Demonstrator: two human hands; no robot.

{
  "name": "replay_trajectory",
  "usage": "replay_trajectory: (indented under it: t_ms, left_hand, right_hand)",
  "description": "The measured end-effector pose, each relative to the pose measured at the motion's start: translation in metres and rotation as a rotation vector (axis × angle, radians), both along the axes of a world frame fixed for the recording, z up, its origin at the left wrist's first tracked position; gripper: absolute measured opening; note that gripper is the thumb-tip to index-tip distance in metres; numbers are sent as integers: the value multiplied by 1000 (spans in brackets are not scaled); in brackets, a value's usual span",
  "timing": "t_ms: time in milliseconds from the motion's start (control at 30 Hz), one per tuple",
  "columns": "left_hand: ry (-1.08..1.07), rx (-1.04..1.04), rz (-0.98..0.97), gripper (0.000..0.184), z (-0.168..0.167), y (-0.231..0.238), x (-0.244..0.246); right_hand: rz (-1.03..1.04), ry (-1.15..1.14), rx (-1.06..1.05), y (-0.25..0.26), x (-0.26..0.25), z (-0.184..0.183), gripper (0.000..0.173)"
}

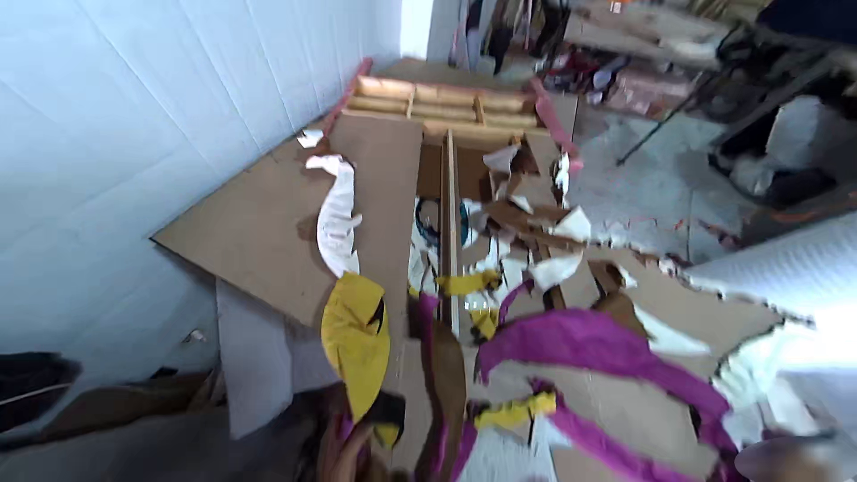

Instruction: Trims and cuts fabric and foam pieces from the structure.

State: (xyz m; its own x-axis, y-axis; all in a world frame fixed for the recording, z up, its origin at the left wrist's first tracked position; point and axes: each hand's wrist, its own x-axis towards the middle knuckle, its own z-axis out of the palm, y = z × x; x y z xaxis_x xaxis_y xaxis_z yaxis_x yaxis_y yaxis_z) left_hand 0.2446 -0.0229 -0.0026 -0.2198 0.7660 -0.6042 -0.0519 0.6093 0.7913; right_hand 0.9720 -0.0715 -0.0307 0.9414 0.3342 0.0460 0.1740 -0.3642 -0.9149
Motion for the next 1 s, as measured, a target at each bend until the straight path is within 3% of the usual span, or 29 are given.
replay_trajectory:
  t_ms: [100, 200, 300, 367, 400, 500, 533, 700, 767, 833, 867, 900, 967, 1000]
  left_hand:
    - [206, 112, -256, 102, 14, -4, -9]
    - [578, 432, -537, 105, 64, -13, -19]
    - [778, 653, -912, 110, 97, -42, -16]
    - [867, 627, -1157, 110, 91, -61, -7]
    - [900, 605, -1217, 99, 81, -65, -4]
    - [868, 606, -1157, 32, 60, -46, -8]
    - [829, 576, -1130, 22, 61, -35, -10]
    - [656, 425, -1041, 26, 74, -18, -22]
    - [699, 478, -1144, 49, 82, -25, -14]
    - [820, 506, -1317, 85, 88, -37, 0]
    - [877, 511, -1387, 89, 87, -41, 6]
    - [916, 510, -1431, 75, 85, -43, 9]
    - [944, 568, -1445, 32, 79, -41, 3]
    - [907, 600, -1435, 21, 79, -38, -4]
  right_hand:
    - [21, -27, 257, -6, -60, 53, 40]
    - [339, -32, 385, -32, -133, 78, 25]
    - [712, 75, 251, -76, -206, 74, 40]
    - [876, 176, 120, -96, -258, 68, 46]
    - [945, 226, 76, -103, -281, 64, 44]
    - [1177, 186, -52, -118, -319, 53, 34]
    - [1252, 126, -118, -122, -322, 52, 32]
    - [1484, -248, -510, -112, -329, 64, 45]
    - [1529, -333, -608, -97, -343, 79, 51]
    - [1569, -417, -666, -84, -359, 82, 54]
    - [1584, -462, -674, -77, -365, 80, 55]
    - [1597, -506, -668, -72, -368, 77, 55]
    - [1620, -572, -646, -64, -370, 77, 55]
    - [1621, -584, -623, -61, -368, 78, 54]
